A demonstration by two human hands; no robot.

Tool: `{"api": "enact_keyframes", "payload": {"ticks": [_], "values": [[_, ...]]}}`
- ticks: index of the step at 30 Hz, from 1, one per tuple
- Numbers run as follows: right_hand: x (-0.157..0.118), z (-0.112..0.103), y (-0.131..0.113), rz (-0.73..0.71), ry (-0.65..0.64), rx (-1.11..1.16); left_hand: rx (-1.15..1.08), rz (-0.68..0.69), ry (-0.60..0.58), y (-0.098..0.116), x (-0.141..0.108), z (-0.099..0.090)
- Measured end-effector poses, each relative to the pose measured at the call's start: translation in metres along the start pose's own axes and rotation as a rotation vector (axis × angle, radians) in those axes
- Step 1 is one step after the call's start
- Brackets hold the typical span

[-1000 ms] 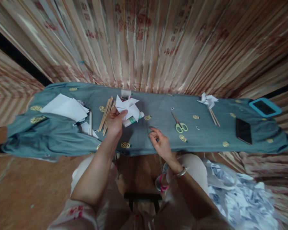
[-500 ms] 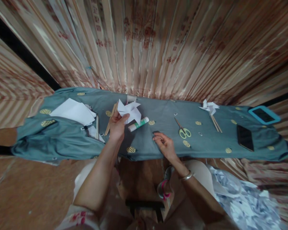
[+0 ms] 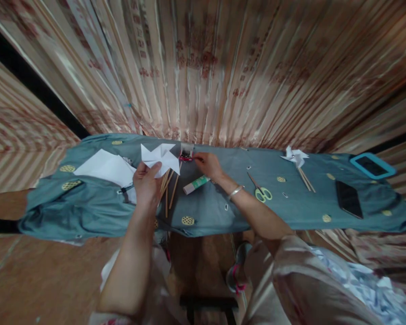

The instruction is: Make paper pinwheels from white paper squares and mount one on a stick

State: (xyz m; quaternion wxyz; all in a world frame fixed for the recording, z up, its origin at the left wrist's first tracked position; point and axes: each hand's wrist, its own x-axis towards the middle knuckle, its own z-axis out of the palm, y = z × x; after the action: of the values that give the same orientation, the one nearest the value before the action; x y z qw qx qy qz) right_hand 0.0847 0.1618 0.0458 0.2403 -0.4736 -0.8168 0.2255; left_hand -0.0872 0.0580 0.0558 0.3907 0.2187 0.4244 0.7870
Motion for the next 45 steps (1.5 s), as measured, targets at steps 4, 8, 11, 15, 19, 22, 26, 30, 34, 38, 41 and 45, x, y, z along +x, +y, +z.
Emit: {"api": "enact_keyframes", "payload": {"ticks": [4,8,11,15,19,22,26,30,34,38,41,45], "values": [[0.036,0.009,-0.016,-0.037,-0.059,-0.12,-0.009,-0.017,0.021,0.006,0.001,-0.001],[0.058,0.02,-0.016,-0.032,-0.076,-0.08,0.008,-0.034,0.034,0.007,0.001,-0.003],[0.069,0.027,-0.011,-0.005,-0.093,-0.02,0.021,-0.026,0.031,0.006,0.002,-0.006],[0.077,0.035,-0.01,0.039,-0.133,0.033,0.002,-0.032,0.027,0.005,0.002,-0.007],[0.081,0.035,-0.015,0.055,-0.175,-0.024,-0.033,-0.033,0.016,0.006,0.0,-0.004],[0.082,0.031,-0.021,0.038,-0.209,-0.136,-0.066,-0.042,0.033,0.007,-0.002,-0.002],[0.078,0.027,-0.026,-0.022,-0.266,-0.292,-0.078,-0.054,0.043,0.009,-0.003,0.0],[0.074,0.024,-0.029,-0.057,-0.268,-0.361,-0.084,-0.046,0.037,0.009,-0.004,0.002],[0.074,0.025,-0.029,-0.064,-0.225,-0.348,-0.074,-0.051,0.02,0.009,-0.004,0.004],[0.081,0.032,-0.026,-0.048,-0.175,-0.294,-0.06,-0.041,0.026,0.006,-0.002,0.005],[0.086,0.037,-0.021,-0.042,-0.144,-0.255,-0.045,-0.043,0.025,0.003,0.0,0.003],[0.09,0.043,-0.015,-0.049,-0.093,-0.172,-0.002,-0.058,0.002,0.001,0.002,0.0]]}}
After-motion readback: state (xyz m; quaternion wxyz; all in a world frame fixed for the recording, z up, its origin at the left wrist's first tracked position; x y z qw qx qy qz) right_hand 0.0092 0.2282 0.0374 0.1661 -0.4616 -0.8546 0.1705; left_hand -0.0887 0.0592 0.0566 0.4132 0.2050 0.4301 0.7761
